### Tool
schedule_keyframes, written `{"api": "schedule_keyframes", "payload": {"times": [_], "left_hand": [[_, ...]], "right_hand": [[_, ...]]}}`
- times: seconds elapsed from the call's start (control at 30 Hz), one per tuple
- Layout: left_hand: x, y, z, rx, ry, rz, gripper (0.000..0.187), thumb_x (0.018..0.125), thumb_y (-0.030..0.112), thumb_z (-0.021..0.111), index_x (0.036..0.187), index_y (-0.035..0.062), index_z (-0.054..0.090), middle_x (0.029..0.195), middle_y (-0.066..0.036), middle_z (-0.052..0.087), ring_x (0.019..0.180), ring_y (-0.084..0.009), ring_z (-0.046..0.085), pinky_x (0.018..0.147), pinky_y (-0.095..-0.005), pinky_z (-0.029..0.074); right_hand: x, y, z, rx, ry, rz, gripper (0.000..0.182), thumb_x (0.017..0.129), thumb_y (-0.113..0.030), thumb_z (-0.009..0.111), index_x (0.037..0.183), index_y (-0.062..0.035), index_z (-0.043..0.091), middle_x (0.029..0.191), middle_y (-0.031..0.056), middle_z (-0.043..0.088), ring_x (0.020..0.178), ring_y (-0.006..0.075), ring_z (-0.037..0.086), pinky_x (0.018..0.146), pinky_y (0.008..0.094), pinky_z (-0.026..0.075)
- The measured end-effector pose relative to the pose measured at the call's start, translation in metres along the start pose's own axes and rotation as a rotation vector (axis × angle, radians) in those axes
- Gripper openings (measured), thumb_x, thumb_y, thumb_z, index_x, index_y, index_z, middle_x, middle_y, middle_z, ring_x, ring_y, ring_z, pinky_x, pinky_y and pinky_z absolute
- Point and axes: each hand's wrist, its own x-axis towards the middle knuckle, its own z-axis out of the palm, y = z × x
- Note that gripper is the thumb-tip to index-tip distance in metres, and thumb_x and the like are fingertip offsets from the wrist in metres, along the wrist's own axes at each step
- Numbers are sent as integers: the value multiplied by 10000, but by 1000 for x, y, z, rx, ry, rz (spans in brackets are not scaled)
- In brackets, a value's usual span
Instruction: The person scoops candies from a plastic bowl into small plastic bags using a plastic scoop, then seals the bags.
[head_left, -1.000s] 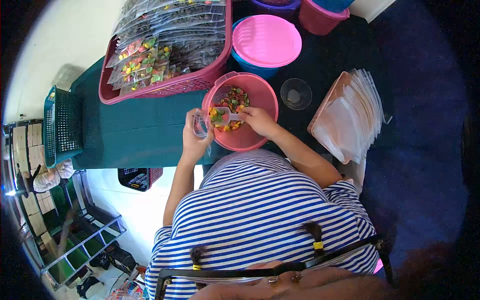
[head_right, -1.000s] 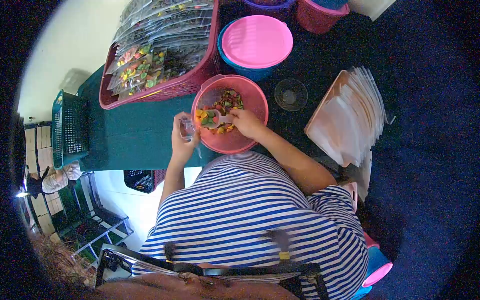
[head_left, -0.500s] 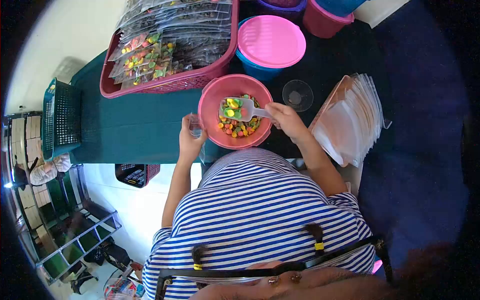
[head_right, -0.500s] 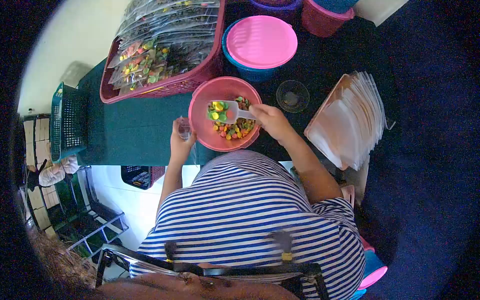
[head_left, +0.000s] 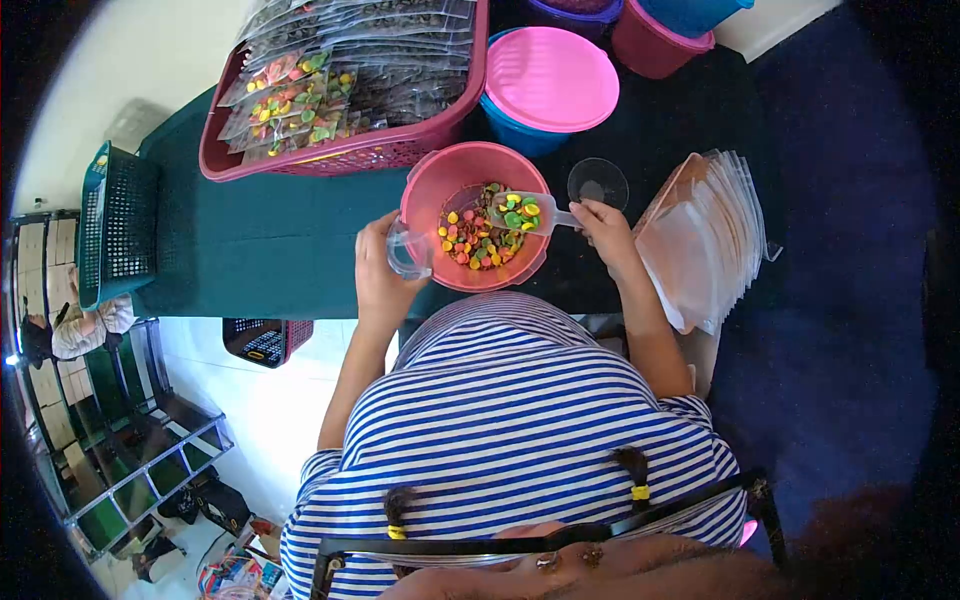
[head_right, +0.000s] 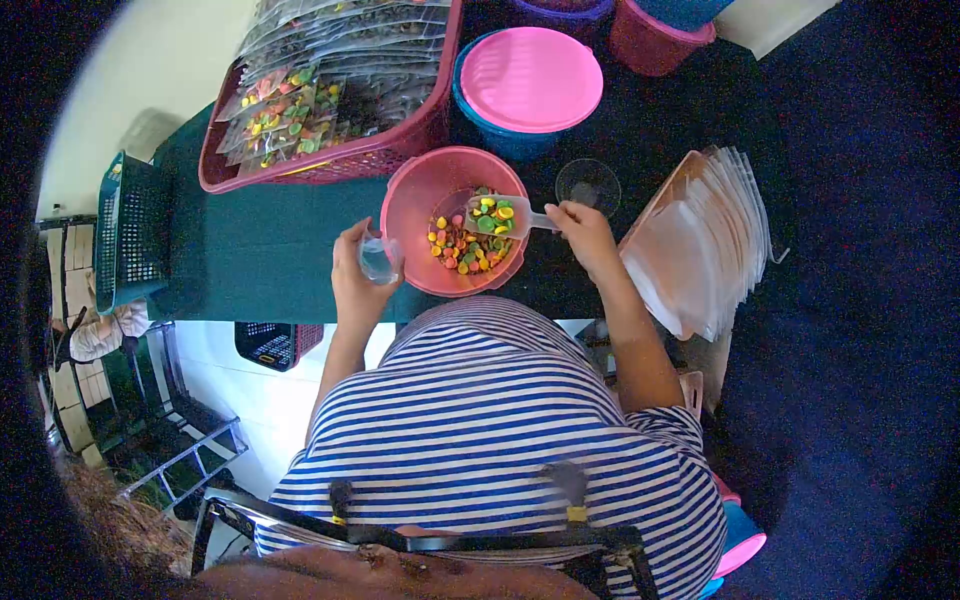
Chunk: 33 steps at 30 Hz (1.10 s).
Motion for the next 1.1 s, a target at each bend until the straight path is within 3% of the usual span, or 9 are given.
{"api": "schedule_keyframes", "payload": {"times": [0.03, 0.1, 0.3, 0.37, 0.47, 0.73, 0.8, 0.87, 1.1], "left_hand": [[-3, 0, 4, -1, -2, -4, 765, 571, 46, 841, 1249, 33, 488, 1169, -179, 553, 1125, -334, 529, 969, -415, 446], [-6, -2, 12, -261, 83, -37, 688, 694, 106, 824, 1263, 2, 451, 1196, -168, 596, 1118, -286, 590, 947, -394, 483], [-4, 6, 5, -101, -46, -13, 616, 755, 97, 792, 1254, -5, 446, 1302, -187, 560, 1201, -290, 556, 1017, -390, 434], [-4, 10, 3, -71, -55, -1, 600, 757, 94, 784, 1251, 4, 456, 1285, -180, 566, 1193, -301, 555, 1015, -393, 430], [-4, 12, 3, -15, -87, 43, 601, 743, 97, 782, 1253, 26, 474, 1244, -165, 576, 1168, -322, 550, 1000, -400, 429], [0, 24, 6, 72, -160, 77, 680, 671, 100, 811, 1264, 44, 483, 1192, -150, 581, 1131, -336, 536, 971, -412, 438], [0, 26, 6, 30, -181, 135, 699, 653, 79, 806, 1271, 44, 480, 1187, -153, 580, 1133, -338, 532, 971, -414, 439], [-1, 27, 10, 18, -205, 123, 710, 648, 70, 801, 1278, 42, 475, 1187, -156, 577, 1127, -342, 532, 971, -415, 440], [2, 33, 8, 5, -234, 64, 742, 639, 61, 795, 1298, 31, 456, 1197, -169, 560, 1120, -362, 525, 973, -425, 441]], "right_hand": [[0, 3, 0, -54, 16, -24, 362, 938, -343, 615, 762, -27, 607, 636, -30, 480, 598, 75, 435, 552, 266, 352], [-3, 2, 1, -17, 10, -4, 365, 934, -342, 622, 751, -27, 598, 630, -31, 472, 590, 74, 427, 541, 269, 341], [-3, 2, 2, 71, 11, 27, 345, 929, -323, 632, 747, -33, 590, 624, -37, 461, 585, 63, 410, 529, 264, 326], [-4, -1, 4, 190, -6, 104, 336, 930, -318, 632, 749, -37, 591, 623, -41, 455, 585, 59, 405, 528, 259, 322], [-7, -7, 5, 1, 63, 29, 322, 931, -310, 631, 750, -47, 593, 624, -47, 443, 584, 52, 394, 530, 248, 315], [-34, -60, 12, 102, -152, -89, 277, 933, -255, 628, 745, -55, 594, 632, -61, 431, 591, 44, 382, 531, 246, 294], [-34, -62, 13, 50, -181, -69, 275, 932, -246, 632, 745, -49, 587, 643, -48, 467, 610, 42, 417, 549, 237, 328], [-33, -62, 19, -67, -129, -209, 238, 930, -226, 634, 794, -38, 584, 684, -32, 518, 645, 42, 468, 583, 228, 377], [-40, -78, 20, 30, -185, -254, 172, 910, -167, 655, 864, -32, 559, 753, -15, 567, 683, 53, 525, 616, 245, 433]]}}
